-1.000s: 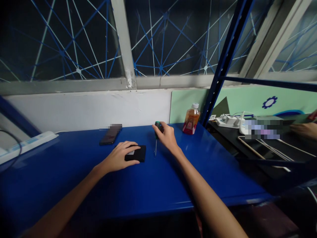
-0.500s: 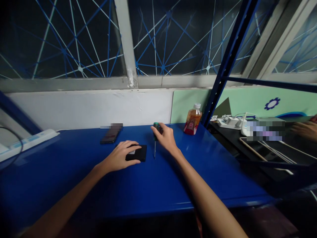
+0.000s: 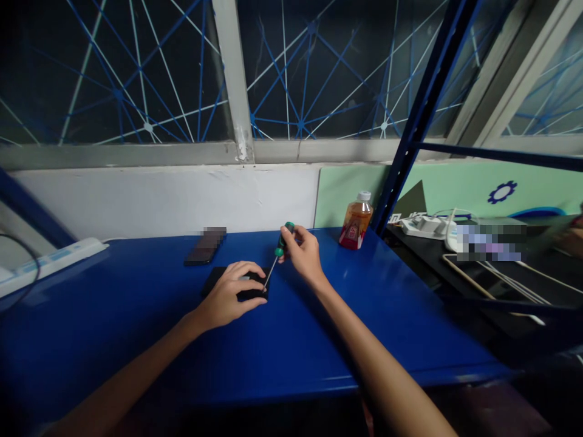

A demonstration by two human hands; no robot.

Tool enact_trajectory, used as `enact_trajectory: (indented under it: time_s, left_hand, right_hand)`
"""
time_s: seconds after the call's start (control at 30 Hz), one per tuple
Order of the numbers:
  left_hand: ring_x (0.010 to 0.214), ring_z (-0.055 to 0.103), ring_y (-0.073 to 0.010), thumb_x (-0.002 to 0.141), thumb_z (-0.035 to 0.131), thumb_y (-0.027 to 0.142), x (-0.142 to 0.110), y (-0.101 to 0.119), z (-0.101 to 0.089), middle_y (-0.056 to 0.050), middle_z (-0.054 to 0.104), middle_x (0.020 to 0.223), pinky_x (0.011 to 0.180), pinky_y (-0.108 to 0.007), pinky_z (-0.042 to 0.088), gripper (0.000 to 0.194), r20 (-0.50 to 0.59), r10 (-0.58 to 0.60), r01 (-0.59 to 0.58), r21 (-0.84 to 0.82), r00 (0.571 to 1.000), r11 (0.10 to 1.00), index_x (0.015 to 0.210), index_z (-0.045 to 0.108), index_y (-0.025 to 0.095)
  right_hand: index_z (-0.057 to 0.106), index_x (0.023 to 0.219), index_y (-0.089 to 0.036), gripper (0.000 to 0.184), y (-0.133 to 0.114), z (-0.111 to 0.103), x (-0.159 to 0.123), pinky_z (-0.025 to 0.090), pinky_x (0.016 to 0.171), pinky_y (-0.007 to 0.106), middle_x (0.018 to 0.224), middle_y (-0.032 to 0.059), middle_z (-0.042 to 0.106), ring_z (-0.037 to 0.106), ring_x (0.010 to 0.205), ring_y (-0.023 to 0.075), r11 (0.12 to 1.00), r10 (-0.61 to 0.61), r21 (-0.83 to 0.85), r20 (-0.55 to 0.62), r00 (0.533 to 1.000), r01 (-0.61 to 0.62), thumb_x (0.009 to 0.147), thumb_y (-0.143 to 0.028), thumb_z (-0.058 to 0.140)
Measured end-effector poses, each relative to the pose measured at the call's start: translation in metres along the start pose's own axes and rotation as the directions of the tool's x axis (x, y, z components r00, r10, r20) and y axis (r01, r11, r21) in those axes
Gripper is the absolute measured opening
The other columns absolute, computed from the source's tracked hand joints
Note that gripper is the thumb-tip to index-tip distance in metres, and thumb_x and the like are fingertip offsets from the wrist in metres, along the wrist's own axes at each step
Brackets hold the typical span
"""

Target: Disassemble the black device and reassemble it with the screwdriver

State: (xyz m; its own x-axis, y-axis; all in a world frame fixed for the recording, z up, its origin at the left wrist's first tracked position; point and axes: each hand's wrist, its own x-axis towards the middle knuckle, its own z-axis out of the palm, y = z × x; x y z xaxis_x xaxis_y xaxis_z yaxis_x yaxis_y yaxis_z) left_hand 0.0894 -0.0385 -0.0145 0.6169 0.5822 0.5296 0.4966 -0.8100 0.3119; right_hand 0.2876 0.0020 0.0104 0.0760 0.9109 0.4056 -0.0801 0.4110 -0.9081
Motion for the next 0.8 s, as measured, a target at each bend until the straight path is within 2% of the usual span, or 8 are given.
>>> enact_trajectory:
  time_s: [0.1,0.27,0.8]
  left_hand:
    - [0.105,0.057,-0.0244,0.083,0.07,0.027,0.0,0.001,0.0,-0.005,0.065,0.104,0.096,-0.044,0.039,0.004,-0.012,-0.011,0.011,0.005,1.0,1.0,0.083,0.072,0.023]
    - [0.103,0.058,-0.0238,0.087,0.064,0.025,0.001,0.001,0.0,-0.005,0.065,0.102,0.094,-0.045,0.041,0.011,-0.033,-0.018,0.018,0.001,0.999,1.0,0.082,0.073,0.024]
    - [0.098,0.06,-0.0216,0.086,0.059,0.019,0.001,-0.002,-0.002,-0.004,0.066,0.101,0.091,-0.043,0.043,0.013,-0.052,-0.053,0.053,-0.007,0.997,0.999,0.08,0.07,0.022]
  right_hand:
    - [0.056,0.079,-0.018,0.037,0.0,0.001,0.0,0.055,0.042,0.025,0.063,-0.0031,0.054,0.058,0.047,0.0109,1.0,-0.006,-0.002,-0.011,1.0,0.006,0.081,-0.054,0.063]
    - [0.056,0.081,-0.018,0.034,-0.001,0.001,-0.001,0.055,0.042,0.025,0.065,-0.003,0.053,0.06,0.05,0.0115,1.0,-0.013,0.005,-0.023,1.0,0.013,0.082,-0.051,0.063]
    - [0.059,0.104,-0.019,0.035,-0.01,0.0,-0.004,0.055,0.044,0.024,0.078,0.0004,0.055,0.059,0.055,0.0102,0.995,-0.103,-0.008,0.027,0.994,0.103,0.086,-0.048,0.058]
